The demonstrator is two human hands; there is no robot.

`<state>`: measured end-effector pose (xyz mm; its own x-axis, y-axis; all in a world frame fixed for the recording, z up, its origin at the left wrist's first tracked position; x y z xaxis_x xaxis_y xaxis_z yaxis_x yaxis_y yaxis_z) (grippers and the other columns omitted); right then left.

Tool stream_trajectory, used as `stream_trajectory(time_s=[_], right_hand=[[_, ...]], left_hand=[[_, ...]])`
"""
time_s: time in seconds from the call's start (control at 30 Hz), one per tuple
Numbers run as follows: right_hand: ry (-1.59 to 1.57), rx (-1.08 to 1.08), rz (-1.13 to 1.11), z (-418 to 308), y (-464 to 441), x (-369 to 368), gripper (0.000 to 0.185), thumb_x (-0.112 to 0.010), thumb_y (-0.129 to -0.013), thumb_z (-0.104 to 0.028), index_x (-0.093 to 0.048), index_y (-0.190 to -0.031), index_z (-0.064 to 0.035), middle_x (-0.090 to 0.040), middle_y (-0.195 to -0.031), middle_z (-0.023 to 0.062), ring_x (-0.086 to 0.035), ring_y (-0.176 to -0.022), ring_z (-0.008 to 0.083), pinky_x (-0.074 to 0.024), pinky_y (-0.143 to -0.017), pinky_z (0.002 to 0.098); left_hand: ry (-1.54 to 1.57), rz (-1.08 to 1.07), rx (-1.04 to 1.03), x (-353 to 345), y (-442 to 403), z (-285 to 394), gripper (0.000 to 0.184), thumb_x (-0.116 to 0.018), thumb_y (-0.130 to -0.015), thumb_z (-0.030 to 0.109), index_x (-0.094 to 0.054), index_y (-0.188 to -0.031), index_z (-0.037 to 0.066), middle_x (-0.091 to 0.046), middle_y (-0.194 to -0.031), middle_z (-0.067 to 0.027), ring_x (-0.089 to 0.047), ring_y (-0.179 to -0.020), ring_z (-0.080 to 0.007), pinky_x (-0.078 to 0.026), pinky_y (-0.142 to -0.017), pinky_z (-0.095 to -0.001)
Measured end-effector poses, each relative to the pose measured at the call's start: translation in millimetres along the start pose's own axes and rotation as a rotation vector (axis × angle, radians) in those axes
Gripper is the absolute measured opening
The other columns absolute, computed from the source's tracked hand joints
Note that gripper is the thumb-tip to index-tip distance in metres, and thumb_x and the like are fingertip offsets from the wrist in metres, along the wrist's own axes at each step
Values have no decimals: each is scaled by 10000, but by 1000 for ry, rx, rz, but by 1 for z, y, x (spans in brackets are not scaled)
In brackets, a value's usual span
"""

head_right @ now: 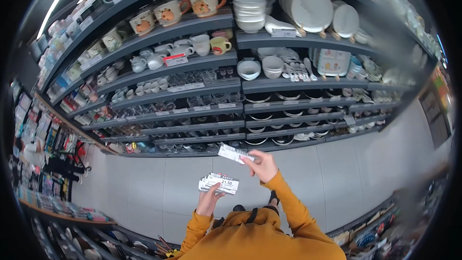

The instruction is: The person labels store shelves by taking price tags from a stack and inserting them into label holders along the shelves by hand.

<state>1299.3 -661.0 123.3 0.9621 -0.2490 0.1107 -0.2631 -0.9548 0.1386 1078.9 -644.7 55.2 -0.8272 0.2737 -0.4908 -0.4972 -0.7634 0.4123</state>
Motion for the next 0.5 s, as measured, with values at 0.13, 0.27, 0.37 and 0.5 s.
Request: stream_trajectory(time_s=[0.13, 0.27, 0.37, 0.5], right_hand=[[-111, 126, 83, -46, 1, 13, 217, -693, -876, -171, -645, -915, 37, -667, -712, 62, -526, -487, 44, -403, -438, 186], [-129, 225, 100, -105, 8, 27, 191, -701, -868, -155, -642, -892, 25, -615, -661, 22, -541, -529, 46, -413, -468, 179], [-77, 211, -12, -136, 11, 27, 140, -704, -846, -90, -631, -837, 29, -602, -655, 24, -546, -541, 56, -440, -467, 196], [-28, 218, -53, -154, 14, 23, 189, -715, -856, -167, -633, -837, 2, -593, -646, -1, -516, -521, 37, -408, -470, 174]], left_hand=[[13, -74, 68, 6, 5, -9, 422, -552, -920, 124, -447, -1322, 52, -559, -1305, -102, -574, -1075, -143, -492, -781, -267], [-28, -152, 133, 2, 12, -15, 414, -519, -948, 134, -441, -1343, 37, -538, -1334, -100, -544, -1138, -161, -482, -838, -298], [-33, -174, 156, -7, 18, -11, 431, -548, -929, 149, -440, -1331, 37, -556, -1310, -103, -559, -1101, -149, -472, -814, -279], [-7, -200, 140, -8, 22, -14, 427, -546, -927, 145, -439, -1328, 45, -565, -1296, -106, -573, -1073, -139, -492, -775, -261]])
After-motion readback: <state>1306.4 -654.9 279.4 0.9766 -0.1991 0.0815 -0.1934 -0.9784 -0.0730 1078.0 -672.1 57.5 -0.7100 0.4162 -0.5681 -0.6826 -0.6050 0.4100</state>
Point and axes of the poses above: each hand's wrist, its own y-axis away from the middle knuckle, its own x-axis out of the back of the hand, z = x × y, the point moved 5 cm from there along -y, towards the middle knuckle
